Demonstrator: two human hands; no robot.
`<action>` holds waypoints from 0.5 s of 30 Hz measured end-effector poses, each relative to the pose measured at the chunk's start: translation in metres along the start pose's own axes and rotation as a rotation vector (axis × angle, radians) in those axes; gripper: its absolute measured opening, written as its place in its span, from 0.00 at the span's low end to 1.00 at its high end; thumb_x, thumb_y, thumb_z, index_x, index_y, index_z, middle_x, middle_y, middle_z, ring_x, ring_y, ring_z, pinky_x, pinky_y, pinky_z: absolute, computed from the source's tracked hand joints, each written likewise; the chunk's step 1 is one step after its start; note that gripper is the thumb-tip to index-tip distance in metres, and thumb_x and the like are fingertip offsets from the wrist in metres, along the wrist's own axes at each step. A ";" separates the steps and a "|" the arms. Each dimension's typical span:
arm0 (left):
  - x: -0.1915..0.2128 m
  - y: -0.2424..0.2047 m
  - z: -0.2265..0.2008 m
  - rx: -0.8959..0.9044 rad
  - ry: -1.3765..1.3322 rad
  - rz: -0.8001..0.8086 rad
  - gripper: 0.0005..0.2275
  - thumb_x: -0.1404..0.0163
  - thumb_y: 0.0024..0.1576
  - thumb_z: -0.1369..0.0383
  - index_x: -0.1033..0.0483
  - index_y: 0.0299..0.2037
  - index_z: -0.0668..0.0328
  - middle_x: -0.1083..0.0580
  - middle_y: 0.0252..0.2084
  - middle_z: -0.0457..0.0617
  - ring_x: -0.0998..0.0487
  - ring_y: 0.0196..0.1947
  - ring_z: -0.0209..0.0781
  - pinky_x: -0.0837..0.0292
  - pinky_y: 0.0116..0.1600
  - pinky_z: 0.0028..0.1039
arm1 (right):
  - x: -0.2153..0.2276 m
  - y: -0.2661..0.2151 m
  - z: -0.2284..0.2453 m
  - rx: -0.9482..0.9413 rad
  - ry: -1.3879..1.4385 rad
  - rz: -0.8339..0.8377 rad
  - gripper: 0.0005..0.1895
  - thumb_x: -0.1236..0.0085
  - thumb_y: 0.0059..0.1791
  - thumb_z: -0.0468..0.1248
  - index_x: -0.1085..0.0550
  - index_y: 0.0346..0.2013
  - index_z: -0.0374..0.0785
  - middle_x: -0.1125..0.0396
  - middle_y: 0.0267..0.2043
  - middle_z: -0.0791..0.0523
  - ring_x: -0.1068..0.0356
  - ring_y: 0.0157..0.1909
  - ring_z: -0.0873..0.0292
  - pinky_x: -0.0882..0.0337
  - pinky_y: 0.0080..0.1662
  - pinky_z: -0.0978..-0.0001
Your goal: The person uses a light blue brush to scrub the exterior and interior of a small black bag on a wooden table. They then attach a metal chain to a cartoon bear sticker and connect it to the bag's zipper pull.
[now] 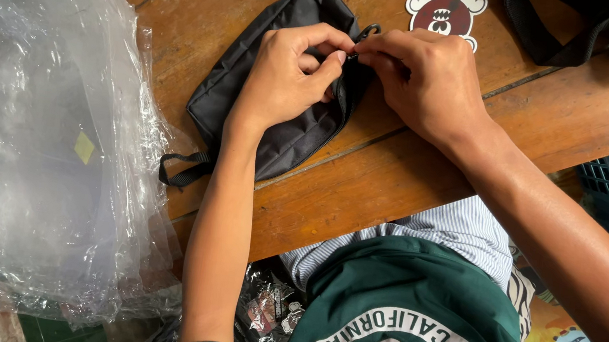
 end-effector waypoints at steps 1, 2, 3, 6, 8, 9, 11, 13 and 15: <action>0.000 0.000 0.001 0.000 0.000 -0.001 0.06 0.52 0.61 0.72 0.21 0.42 0.61 0.24 0.29 0.42 0.27 0.15 0.24 0.17 0.25 0.18 | 0.001 0.001 0.003 0.001 0.000 0.000 0.06 0.37 0.56 0.29 0.17 0.46 0.40 0.24 0.35 0.53 0.26 0.33 0.53 0.32 0.35 0.64; 0.000 -0.001 0.002 0.001 -0.003 -0.009 0.06 0.52 0.61 0.72 0.20 0.42 0.61 0.25 0.25 0.40 0.29 0.14 0.23 0.16 0.25 0.19 | 0.002 0.002 0.005 -0.038 0.020 0.014 0.04 0.38 0.56 0.30 0.20 0.45 0.38 0.26 0.32 0.53 0.28 0.30 0.54 0.34 0.33 0.63; 0.000 -0.001 0.003 0.001 -0.005 -0.017 0.07 0.51 0.62 0.72 0.19 0.42 0.61 0.27 0.21 0.38 0.31 0.13 0.22 0.16 0.24 0.19 | 0.003 0.002 0.007 -0.078 0.039 0.028 0.03 0.39 0.55 0.30 0.23 0.44 0.37 0.28 0.30 0.54 0.31 0.27 0.54 0.36 0.31 0.62; 0.001 -0.002 0.004 0.016 0.006 -0.022 0.07 0.51 0.61 0.72 0.19 0.41 0.60 0.29 0.17 0.37 0.30 0.12 0.23 0.17 0.25 0.18 | 0.005 0.003 0.009 -0.075 0.089 0.042 0.04 0.40 0.54 0.29 0.25 0.43 0.34 0.27 0.34 0.52 0.28 0.31 0.55 0.32 0.34 0.64; 0.001 -0.002 0.003 0.025 0.004 -0.024 0.07 0.51 0.62 0.71 0.19 0.41 0.59 0.28 0.17 0.37 0.28 0.12 0.24 0.18 0.25 0.17 | 0.004 0.002 0.007 -0.076 0.083 0.051 0.04 0.38 0.54 0.30 0.25 0.42 0.34 0.27 0.33 0.53 0.28 0.31 0.55 0.33 0.33 0.64; 0.001 -0.003 0.003 0.031 0.001 -0.025 0.07 0.50 0.62 0.71 0.18 0.41 0.59 0.27 0.17 0.37 0.27 0.12 0.25 0.19 0.26 0.16 | 0.003 0.002 0.006 -0.078 0.077 0.058 0.05 0.35 0.54 0.30 0.24 0.42 0.34 0.28 0.31 0.53 0.29 0.30 0.55 0.34 0.33 0.64; 0.000 -0.001 0.006 0.024 -0.019 -0.028 0.06 0.50 0.61 0.71 0.19 0.41 0.60 0.25 0.23 0.38 0.25 0.14 0.25 0.19 0.25 0.16 | 0.003 0.002 0.005 -0.076 0.071 0.067 0.04 0.34 0.54 0.31 0.23 0.42 0.35 0.28 0.31 0.53 0.30 0.31 0.56 0.34 0.33 0.64; -0.001 -0.001 0.007 0.017 -0.040 -0.031 0.06 0.49 0.61 0.71 0.19 0.41 0.61 0.22 0.29 0.40 0.23 0.16 0.25 0.18 0.24 0.16 | 0.004 0.001 0.005 -0.076 0.065 0.077 0.04 0.34 0.54 0.32 0.21 0.42 0.36 0.29 0.31 0.53 0.30 0.31 0.56 0.35 0.33 0.64; -0.001 -0.001 0.006 -0.006 -0.022 -0.039 0.05 0.49 0.61 0.71 0.19 0.40 0.60 0.22 0.28 0.39 0.22 0.16 0.26 0.22 0.24 0.15 | 0.005 0.002 0.007 -0.052 0.086 0.078 0.05 0.36 0.51 0.29 0.21 0.42 0.37 0.29 0.32 0.53 0.30 0.32 0.56 0.35 0.34 0.65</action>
Point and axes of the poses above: each hand's wrist, its own y-axis towards the middle knuckle, its own x-axis out of the back of the hand, z = x × y, the point moved 3 cm from there along y, towards the middle knuckle
